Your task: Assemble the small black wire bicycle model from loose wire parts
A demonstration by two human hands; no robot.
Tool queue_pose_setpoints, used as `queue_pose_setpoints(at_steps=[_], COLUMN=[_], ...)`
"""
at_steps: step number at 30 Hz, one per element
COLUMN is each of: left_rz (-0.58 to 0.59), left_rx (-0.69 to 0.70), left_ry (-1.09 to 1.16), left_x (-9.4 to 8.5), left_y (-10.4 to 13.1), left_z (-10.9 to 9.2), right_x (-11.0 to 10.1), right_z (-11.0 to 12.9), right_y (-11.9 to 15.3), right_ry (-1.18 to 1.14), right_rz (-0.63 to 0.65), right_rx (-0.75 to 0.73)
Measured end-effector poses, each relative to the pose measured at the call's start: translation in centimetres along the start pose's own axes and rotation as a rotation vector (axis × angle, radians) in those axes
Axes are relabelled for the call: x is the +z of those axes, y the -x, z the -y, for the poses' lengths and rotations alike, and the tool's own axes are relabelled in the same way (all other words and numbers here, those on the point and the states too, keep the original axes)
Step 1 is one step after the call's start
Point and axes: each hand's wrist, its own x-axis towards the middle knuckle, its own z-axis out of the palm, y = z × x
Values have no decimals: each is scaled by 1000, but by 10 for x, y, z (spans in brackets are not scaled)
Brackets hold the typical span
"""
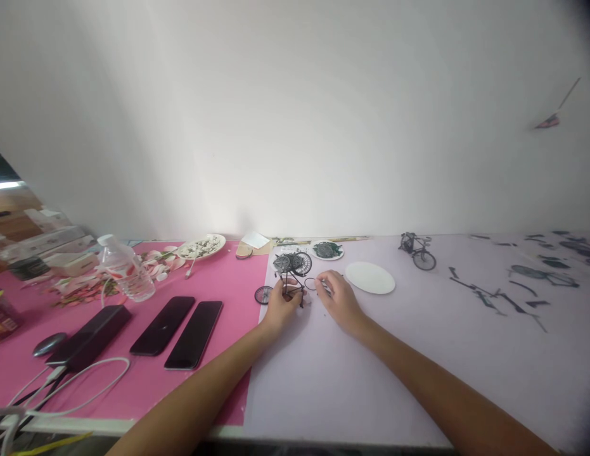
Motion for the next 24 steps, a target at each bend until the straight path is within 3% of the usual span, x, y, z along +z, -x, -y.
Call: queue_pose_setpoints(at_steps=[24], left_rz=[-42], left_rx=[37], left_ry=[-32], left_x=[1], left_y=[0], left_z=[2], right_x=[-2], right_z=[2], right_y=[0], right_ry=[1], right_rz=[54], right_rx=[9])
